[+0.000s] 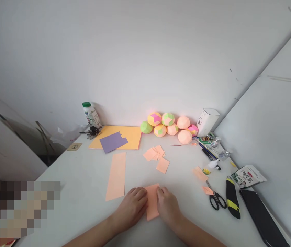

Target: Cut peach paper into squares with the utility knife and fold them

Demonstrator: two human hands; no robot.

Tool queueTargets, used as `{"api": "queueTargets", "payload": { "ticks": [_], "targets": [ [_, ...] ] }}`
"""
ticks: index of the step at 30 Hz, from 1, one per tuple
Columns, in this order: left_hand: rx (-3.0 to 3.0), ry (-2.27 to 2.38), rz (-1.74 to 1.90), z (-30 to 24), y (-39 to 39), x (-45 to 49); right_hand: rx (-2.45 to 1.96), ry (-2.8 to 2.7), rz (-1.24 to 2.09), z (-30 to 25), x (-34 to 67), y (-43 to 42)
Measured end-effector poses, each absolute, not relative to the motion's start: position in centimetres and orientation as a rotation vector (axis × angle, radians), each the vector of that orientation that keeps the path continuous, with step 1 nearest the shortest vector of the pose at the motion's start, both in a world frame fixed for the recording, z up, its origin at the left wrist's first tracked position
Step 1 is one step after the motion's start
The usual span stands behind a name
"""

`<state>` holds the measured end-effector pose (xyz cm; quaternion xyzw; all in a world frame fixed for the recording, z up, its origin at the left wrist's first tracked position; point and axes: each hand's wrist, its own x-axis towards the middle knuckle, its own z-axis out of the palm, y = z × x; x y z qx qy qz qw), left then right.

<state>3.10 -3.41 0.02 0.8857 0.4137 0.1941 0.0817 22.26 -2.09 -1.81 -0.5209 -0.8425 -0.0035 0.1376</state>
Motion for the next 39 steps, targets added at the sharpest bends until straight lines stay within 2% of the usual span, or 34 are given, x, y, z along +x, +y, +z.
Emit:
{"api": "queueTargets", "payload": {
  "ticks": [16,28,39],
  "targets": [
    [2.64,1.337,0.397,0.5,-3.5,4.2,-1.729,-2.485,0.209,-0.6,21.8,-2.1],
    [2.705,1.282,0.218,1.9,-3.9,4.0,-1.696,-2.487,0.162,0.0,21.6,-2.8],
    [2.729,1.32,0.272,1.3,-3.9,4.1,-1.538,-2.632,0.104,0.2,21.9,-3.8]
  ]
}}
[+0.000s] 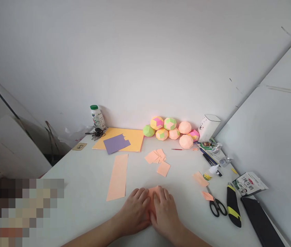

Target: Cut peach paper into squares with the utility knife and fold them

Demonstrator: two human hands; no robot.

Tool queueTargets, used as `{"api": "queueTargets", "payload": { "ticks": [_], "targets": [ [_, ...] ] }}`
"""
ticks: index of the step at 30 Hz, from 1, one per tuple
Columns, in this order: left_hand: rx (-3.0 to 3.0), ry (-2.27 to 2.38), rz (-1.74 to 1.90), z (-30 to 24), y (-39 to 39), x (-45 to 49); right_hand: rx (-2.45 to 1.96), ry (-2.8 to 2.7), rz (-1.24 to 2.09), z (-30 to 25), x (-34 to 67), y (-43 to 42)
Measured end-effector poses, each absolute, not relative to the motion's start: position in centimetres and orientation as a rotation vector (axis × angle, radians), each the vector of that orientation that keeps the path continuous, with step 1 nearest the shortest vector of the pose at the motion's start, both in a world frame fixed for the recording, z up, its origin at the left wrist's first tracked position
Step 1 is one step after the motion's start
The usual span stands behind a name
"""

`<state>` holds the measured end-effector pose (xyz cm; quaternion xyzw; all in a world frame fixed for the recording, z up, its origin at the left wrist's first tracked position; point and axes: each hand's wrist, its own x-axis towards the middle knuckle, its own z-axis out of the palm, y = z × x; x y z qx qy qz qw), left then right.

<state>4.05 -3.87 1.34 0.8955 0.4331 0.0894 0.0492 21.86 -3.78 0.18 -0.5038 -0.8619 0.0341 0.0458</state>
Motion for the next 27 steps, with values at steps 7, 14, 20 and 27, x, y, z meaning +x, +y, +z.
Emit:
{"api": "queueTargets", "payload": {
  "ticks": [7,14,20,27],
  "targets": [
    [2.711,1.33,0.281,1.3,-3.7,4.0,-1.606,-2.73,0.191,0.3,22.0,-3.9],
    [2.672,1.363,0.342,0.7,-3.7,4.0,-1.666,-2.774,0.306,1.0,22.5,-3.5],
    [2.635,1.347,0.381,0.7,-3.7,4.0,-1.665,-2.806,0.527,1.7,23.5,-2.8],
    [2.639,1.35,0.34,1.0,-3.7,3.9,-1.607,-2.81,0.659,1.7,23.6,-2.5]
  ]
}}
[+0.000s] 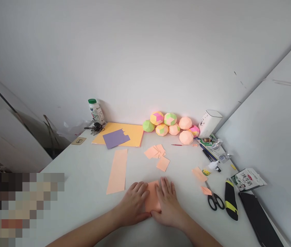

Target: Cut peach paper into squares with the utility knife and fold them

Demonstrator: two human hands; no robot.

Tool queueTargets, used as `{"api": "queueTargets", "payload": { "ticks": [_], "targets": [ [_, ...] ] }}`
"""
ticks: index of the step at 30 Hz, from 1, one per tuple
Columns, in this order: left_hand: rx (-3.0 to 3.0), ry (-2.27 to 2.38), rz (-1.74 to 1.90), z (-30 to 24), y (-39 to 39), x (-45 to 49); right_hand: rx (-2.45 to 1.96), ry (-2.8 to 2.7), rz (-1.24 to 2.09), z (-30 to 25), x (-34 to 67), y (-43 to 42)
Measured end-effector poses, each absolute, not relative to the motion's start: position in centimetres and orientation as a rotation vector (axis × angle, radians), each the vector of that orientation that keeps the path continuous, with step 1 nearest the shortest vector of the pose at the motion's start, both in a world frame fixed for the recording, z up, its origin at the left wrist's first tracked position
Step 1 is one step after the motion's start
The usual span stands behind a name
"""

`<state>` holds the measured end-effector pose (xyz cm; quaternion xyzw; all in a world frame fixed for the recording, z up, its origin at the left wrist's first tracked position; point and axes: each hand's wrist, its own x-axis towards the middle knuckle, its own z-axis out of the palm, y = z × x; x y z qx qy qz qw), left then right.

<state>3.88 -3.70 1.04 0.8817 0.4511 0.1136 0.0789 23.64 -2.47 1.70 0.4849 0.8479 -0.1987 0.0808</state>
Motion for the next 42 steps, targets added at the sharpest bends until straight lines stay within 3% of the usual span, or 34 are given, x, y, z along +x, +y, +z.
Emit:
{"api": "queueTargets", "payload": {
  "ticks": [42],
  "targets": [
    [2.665,1.322,0.241,1.0,-3.8,3.6,1.401,2.497,-0.671,2.1,26.8,-1.0]
  ]
}}
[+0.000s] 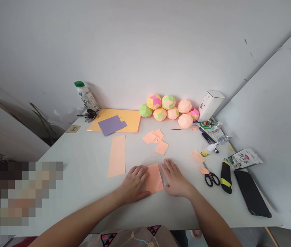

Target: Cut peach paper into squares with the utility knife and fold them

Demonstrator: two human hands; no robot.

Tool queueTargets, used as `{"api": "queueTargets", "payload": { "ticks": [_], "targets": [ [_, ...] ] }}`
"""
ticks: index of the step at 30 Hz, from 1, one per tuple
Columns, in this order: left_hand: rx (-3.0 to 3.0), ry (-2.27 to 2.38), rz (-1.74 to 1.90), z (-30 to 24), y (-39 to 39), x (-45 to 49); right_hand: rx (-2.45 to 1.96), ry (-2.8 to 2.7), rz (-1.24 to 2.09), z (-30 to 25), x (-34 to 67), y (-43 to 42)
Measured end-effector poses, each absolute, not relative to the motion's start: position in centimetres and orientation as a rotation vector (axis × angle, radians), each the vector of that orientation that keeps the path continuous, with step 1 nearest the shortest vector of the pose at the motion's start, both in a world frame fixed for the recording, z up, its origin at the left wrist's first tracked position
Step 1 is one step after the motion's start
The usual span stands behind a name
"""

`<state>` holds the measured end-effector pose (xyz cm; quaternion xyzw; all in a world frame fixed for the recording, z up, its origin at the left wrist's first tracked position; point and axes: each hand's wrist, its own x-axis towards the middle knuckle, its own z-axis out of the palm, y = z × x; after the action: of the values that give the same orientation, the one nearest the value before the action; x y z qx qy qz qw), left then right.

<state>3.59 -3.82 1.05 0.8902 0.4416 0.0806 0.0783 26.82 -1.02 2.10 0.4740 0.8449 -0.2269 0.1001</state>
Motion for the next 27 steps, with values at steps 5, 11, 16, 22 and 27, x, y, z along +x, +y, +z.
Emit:
{"api": "queueTargets", "payload": {
  "ticks": [5,11,16,22,27],
  "targets": [
    [2.669,1.29,0.285,0.5,-3.9,3.3,1.4,2.603,-0.739,3.8,26.1,-1.1],
    [2.668,1.239,0.347,0.0,-3.7,2.8,1.016,2.945,-0.562,4.7,24.5,-2.0],
    [2.65,1.21,0.392,-0.2,-3.5,2.5,0.951,3.099,-0.398,3.8,24.3,-2.1],
    [2.638,1.119,0.553,-0.6,-3.2,2.3,1.031,3.333,-0.447,2.3,24.4,-1.4],
    [2.284,1.099,0.832,-0.4,-3.3,2.4,1.346,3.39,-1.121,1.8,24.1,-1.5]
  ]
}}
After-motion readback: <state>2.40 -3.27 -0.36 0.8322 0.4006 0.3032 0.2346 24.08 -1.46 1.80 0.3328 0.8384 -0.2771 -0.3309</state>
